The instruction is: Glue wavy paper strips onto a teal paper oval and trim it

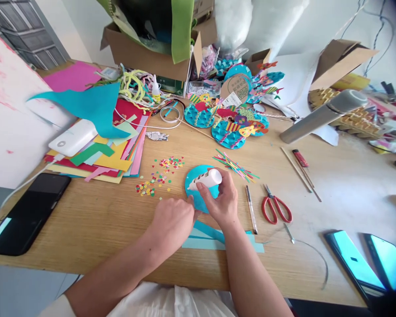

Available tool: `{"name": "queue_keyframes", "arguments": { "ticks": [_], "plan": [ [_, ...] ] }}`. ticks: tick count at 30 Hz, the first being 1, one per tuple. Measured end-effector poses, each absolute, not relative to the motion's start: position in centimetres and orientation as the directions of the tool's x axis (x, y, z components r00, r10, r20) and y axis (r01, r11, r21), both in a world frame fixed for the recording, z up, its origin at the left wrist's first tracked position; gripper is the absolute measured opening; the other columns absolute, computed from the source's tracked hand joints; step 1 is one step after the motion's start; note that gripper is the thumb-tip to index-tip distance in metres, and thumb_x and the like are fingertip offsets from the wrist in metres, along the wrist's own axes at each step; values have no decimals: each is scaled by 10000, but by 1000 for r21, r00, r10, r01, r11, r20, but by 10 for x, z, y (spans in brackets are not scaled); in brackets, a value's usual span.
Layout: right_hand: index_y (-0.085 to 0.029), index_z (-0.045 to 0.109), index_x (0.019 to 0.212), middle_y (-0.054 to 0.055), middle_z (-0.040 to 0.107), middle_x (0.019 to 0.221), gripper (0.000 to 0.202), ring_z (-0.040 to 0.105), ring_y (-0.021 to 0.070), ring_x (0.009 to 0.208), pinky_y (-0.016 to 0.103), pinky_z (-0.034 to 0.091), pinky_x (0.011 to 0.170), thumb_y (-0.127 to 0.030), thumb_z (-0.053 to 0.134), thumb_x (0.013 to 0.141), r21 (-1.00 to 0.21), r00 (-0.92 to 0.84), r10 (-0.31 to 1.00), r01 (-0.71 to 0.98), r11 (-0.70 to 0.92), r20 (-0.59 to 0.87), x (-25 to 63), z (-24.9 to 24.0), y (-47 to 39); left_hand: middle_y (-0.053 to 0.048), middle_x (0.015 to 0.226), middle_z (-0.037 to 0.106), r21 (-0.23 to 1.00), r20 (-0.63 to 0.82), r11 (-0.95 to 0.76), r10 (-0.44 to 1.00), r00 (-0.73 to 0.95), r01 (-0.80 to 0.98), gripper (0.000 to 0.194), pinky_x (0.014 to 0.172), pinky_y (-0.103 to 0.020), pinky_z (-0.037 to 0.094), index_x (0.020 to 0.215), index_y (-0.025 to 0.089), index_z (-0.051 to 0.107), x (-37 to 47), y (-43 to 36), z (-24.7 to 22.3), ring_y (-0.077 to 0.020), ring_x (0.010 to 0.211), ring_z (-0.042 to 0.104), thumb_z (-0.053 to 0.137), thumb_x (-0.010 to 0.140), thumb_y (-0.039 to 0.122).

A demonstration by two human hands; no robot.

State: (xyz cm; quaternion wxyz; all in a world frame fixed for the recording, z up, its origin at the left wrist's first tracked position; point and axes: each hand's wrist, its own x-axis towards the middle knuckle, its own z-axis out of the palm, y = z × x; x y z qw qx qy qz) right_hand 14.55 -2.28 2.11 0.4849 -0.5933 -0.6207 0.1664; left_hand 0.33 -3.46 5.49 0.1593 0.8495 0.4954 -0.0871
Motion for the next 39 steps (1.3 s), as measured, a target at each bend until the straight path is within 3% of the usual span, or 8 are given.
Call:
{"name": "queue_keyframes", "arguments": {
  "ticks": [11, 28, 31, 34, 39],
  "plan": [
    [-235, 548, 1022, 1, 651, 837, 272, 609, 158, 709, 300, 500, 645, -318, 667, 791, -717, 94, 894, 636, 285, 439, 144, 18, -22, -155, 751, 729, 181, -314, -448, 817, 483, 876, 346, 592, -381, 540, 1090, 138, 682, 5, -34, 53, -311, 693, 718, 437, 960, 345],
    [-235, 548, 1026, -7, 636, 825, 279, 598, 154, 714, 291, 494, 649, -293, 685, 790, -719, 86, 889, 624, 305, 451, 143, 14, -21, -155, 732, 723, 181, -296, -455, 820, 489, 872, 336, 586, -379, 544, 1054, 135, 679, 4, -34, 48, -312, 687, 719, 443, 959, 355],
    [-229, 551, 1049, 6, 629, 855, 321, 608, 162, 741, 303, 503, 668, -291, 706, 775, -803, 196, 881, 528, 275, 430, 143, 13, -22, -148, 749, 729, 189, -289, -456, 821, 493, 870, 333, 586, -384, 545, 1077, 134, 669, 4, -34, 49, -317, 695, 720, 451, 957, 356],
    [-227, 544, 1068, 19, 613, 918, 350, 622, 166, 801, 312, 518, 713, -293, 718, 771, -901, 403, 814, 299, 315, 418, 146, 14, -20, -141, 774, 736, 205, -288, -456, 818, 498, 866, 328, 583, -390, 547, 1084, 134, 662, 3, -34, 49, -323, 705, 720, 471, 949, 364],
    [-221, 568, 973, 8, 587, 930, 270, 601, 137, 816, 296, 514, 746, -321, 714, 769, -920, 690, 678, -43, 390, 255, 157, 22, -11, -138, 769, 734, 185, -307, -449, 819, 486, 874, 329, 576, -389, 546, 1087, 142, 656, 4, -33, 50, -325, 708, 719, 478, 947, 380]
  ]
}}
